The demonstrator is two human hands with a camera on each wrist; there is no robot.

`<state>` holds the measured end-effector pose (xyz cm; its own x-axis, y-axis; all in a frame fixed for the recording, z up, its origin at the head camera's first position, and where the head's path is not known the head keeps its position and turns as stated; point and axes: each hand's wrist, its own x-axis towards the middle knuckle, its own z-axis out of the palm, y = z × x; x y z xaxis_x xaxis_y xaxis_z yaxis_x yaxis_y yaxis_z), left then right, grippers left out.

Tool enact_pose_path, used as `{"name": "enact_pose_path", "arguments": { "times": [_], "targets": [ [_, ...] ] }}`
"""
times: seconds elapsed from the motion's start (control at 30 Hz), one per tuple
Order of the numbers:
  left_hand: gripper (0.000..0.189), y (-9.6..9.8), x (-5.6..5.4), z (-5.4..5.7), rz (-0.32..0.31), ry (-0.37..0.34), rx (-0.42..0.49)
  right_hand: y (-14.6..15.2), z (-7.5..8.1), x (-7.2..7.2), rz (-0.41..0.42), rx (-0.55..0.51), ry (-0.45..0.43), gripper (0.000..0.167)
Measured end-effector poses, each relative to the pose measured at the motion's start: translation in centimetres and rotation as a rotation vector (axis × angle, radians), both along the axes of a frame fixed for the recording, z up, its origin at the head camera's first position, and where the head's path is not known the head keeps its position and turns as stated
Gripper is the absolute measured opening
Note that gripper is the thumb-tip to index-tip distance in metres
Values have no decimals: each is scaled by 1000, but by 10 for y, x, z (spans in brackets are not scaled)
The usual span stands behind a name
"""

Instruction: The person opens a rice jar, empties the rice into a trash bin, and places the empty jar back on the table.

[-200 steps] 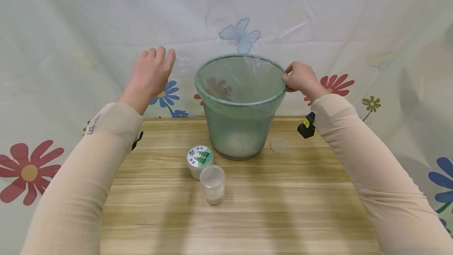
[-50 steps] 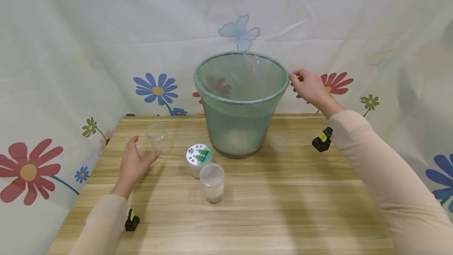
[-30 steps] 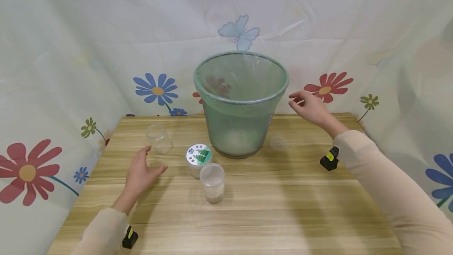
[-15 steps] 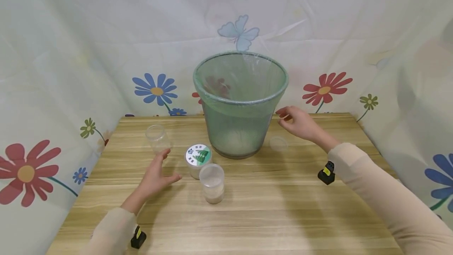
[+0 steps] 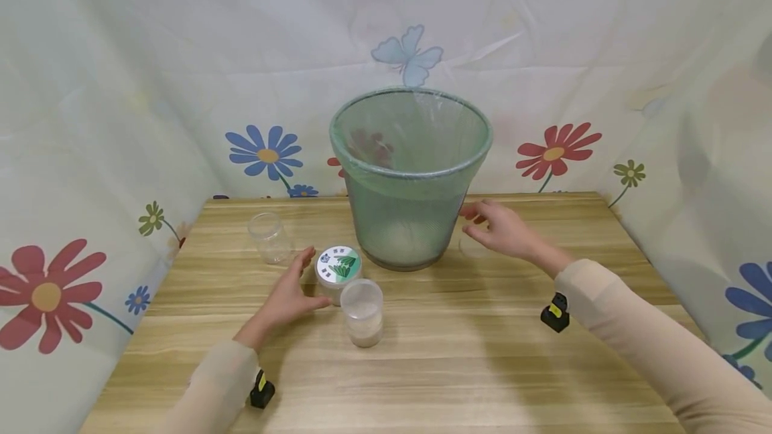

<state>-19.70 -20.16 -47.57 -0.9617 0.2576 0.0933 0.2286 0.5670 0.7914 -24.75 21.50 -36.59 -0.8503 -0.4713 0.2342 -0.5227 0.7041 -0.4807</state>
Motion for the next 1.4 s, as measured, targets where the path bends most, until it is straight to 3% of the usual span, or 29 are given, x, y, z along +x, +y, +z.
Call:
{"name": "enact_pose_path", "arguments": {
  "times": [0.47, 0.77, 0.87, 1.07, 1.4],
  "targets": [
    [116, 17, -11, -5, -33, -104, 68, -2, -10, 11, 42, -31, 32, 26],
    [109, 29, 2, 23, -111, -119, 173, -5, -14, 18, 48, -50, 38, 27],
    [103, 29, 0, 16, -126, -102, 182, -6, -16, 20, 50, -48, 57, 26],
    [99, 25, -8, -7, -78, -98, 155, -9, -15, 22, 47, -59, 79, 26],
    [98, 22, -8, -6, 29, -126, 135, -12, -11, 30, 51, -59, 79, 25]
  ]
}}
